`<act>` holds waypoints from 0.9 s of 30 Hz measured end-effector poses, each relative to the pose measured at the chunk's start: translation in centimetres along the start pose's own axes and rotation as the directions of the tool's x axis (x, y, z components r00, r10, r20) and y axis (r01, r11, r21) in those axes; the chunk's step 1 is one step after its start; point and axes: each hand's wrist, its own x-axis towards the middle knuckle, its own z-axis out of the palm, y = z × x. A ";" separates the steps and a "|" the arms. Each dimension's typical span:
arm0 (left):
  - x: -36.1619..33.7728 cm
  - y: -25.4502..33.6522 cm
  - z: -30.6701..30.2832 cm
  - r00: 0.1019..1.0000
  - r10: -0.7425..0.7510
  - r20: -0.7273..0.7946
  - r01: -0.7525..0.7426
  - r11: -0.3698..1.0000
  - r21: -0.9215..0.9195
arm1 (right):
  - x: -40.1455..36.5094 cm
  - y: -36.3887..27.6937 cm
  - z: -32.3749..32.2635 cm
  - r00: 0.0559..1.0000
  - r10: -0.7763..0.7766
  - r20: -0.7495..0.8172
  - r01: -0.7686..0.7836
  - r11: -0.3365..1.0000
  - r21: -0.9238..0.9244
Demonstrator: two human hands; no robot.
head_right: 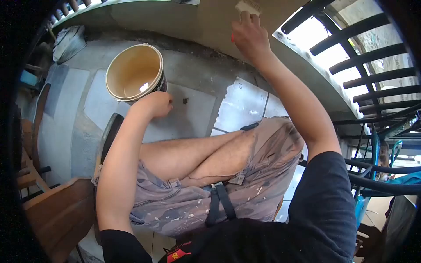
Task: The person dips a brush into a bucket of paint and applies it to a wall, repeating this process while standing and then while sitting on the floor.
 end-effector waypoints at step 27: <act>-0.6 -0.4 -0.1 0.998 0.002 -0.055 -0.004 1.000 -0.030 | -4.9 4.0 3.8 0.978 -0.012 0.207 0.034 0.994 -0.103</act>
